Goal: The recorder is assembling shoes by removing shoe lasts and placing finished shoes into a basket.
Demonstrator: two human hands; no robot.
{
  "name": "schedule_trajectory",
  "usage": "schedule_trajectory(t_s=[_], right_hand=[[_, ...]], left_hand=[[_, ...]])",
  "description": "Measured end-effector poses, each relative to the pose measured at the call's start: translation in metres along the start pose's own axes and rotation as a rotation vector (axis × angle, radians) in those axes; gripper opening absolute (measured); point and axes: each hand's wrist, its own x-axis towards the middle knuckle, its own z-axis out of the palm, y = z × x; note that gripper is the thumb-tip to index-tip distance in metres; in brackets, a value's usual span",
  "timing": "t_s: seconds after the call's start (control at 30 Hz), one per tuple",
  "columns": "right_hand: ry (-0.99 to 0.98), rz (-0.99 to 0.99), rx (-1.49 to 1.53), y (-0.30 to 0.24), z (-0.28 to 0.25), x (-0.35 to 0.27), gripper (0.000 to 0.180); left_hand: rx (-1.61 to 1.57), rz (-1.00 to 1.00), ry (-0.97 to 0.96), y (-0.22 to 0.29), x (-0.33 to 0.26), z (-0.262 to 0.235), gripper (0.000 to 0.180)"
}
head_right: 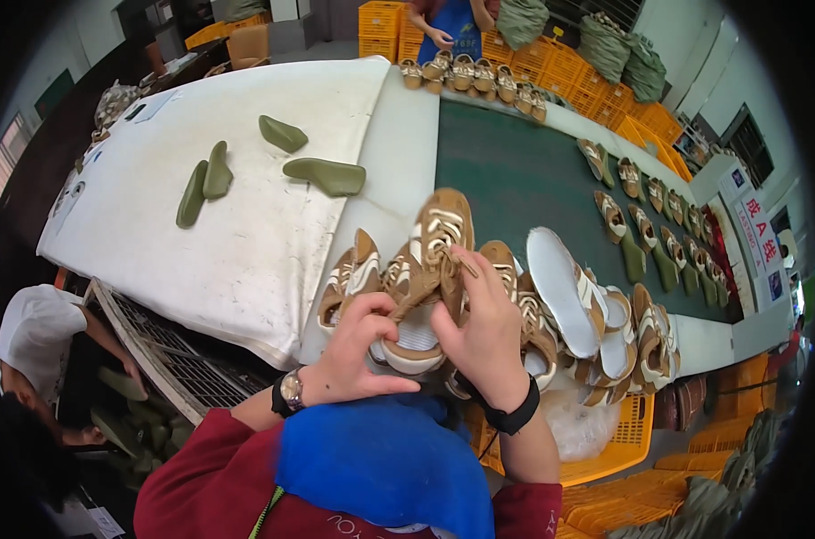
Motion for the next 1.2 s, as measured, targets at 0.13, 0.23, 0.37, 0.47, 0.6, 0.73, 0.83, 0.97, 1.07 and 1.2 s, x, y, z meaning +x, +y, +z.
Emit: schedule_trajectory(t_s=[0.13,0.23,0.37,0.47,0.6,0.73,0.83,0.97,1.07,1.2], right_hand=[[-0.017,0.049,-0.006,-0.01,0.016,0.003,0.044],[0.071,-0.035,-0.068,-0.013,0.024,0.004,0.046],[0.038,-0.068,-0.07,-0.025,0.031,0.001,0.05],[0.092,-0.131,-0.095,-0.022,0.036,0.003,0.05],[0.115,-0.161,-0.059,-0.018,0.037,0.0,0.05],[0.117,-0.075,0.024,-0.009,0.028,-0.003,0.051],[0.104,-0.018,0.055,-0.005,0.019,-0.007,0.048],[0.266,0.181,0.44,0.027,-0.004,-0.014,0.038],[0.275,0.131,0.446,0.034,-0.013,-0.02,0.04],[0.126,-0.031,-0.02,0.028,-0.034,-0.028,0.035]], left_hand=[[-0.272,-0.402,0.032,-0.017,0.004,-0.02,0.057],[-0.372,-0.49,-0.061,-0.029,0.021,-0.037,0.058],[-0.396,-0.512,-0.088,-0.024,0.036,-0.048,0.056],[-0.086,-0.361,-0.07,-0.024,0.039,-0.041,0.053],[0.26,-0.297,0.017,-0.014,0.039,-0.025,0.055],[0.396,-0.232,0.054,-0.009,0.048,-0.014,0.047],[0.45,-0.15,0.104,-0.008,0.057,-0.005,0.037],[0.407,0.001,0.159,-0.015,0.064,-0.004,0.022],[0.356,0.015,0.113,-0.007,0.072,0.013,0.02],[0.37,0.113,0.094,0.008,0.083,0.032,0.02]])
